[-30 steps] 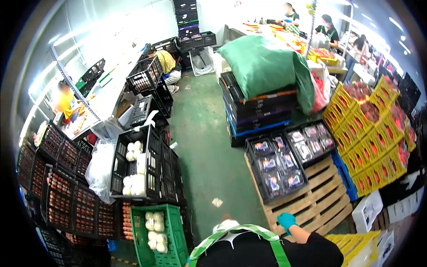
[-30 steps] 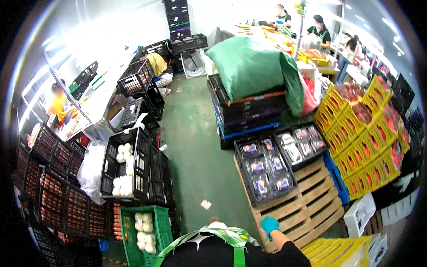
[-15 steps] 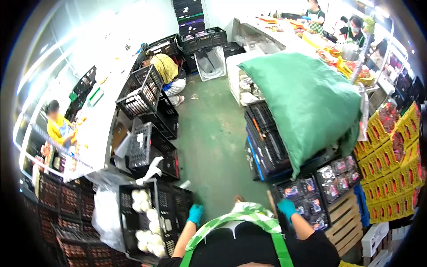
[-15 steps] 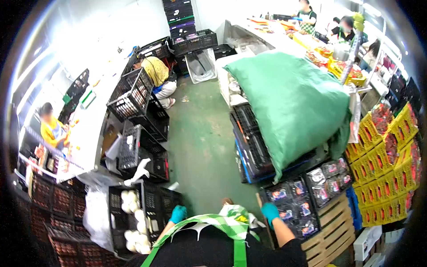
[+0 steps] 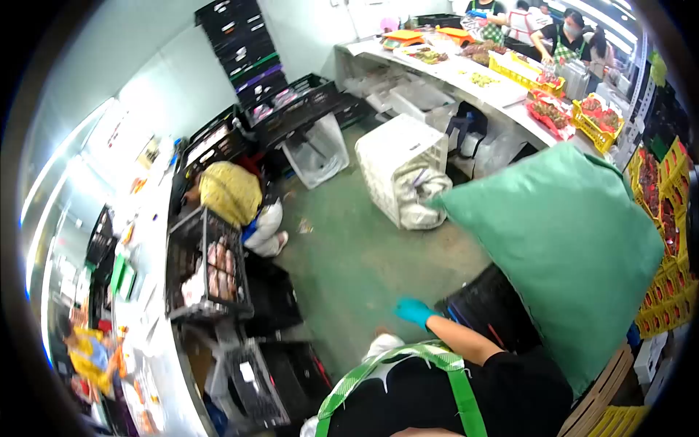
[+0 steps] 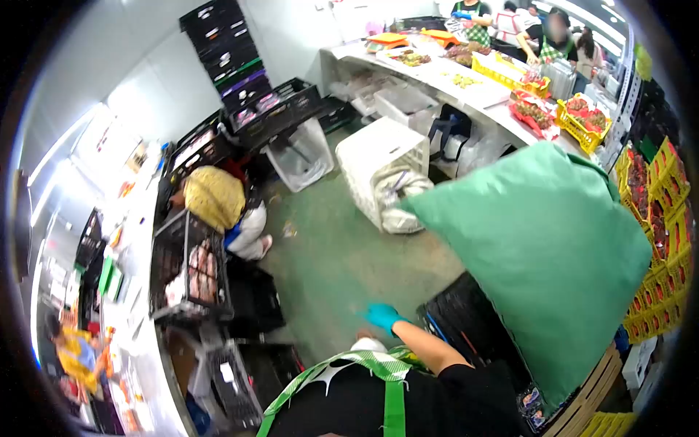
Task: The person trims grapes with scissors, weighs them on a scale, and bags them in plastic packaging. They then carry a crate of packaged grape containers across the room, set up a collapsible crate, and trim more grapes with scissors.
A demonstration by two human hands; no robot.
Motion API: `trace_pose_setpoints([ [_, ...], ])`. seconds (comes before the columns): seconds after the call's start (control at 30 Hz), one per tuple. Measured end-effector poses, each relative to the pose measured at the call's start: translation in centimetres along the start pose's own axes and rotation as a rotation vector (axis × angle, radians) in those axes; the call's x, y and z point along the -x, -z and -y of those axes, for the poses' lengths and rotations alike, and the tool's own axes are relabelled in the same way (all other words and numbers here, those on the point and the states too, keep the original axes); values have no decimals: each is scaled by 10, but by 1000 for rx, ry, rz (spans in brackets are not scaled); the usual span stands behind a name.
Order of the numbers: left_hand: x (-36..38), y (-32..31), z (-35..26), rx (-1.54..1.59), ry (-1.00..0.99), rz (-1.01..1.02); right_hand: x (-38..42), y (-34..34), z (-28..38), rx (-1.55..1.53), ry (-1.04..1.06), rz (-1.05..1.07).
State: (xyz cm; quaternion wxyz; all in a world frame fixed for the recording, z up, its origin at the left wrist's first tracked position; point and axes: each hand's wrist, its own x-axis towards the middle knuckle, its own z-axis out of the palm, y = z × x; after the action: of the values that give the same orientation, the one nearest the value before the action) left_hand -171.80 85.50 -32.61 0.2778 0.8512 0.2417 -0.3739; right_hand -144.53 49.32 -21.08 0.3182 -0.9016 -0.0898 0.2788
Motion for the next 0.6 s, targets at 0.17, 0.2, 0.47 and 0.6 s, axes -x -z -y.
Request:
trace_pose_setpoints([
  [0.17, -143, 221, -145, -955, -636, -107, -42, 74, -35, -126, -467, 28],
  [0.2, -177, 268, -193, -1059, -685, -188, -38, 101, -26, -125, -562, -98],
  [0.47, -374, 451, -463, 834, -547, -140, -192, 135, -83, -334, -827, -414],
  [0.6, -472, 466, -462, -375, -765, 104, -250, 249, 8, -554, -733, -718],
])
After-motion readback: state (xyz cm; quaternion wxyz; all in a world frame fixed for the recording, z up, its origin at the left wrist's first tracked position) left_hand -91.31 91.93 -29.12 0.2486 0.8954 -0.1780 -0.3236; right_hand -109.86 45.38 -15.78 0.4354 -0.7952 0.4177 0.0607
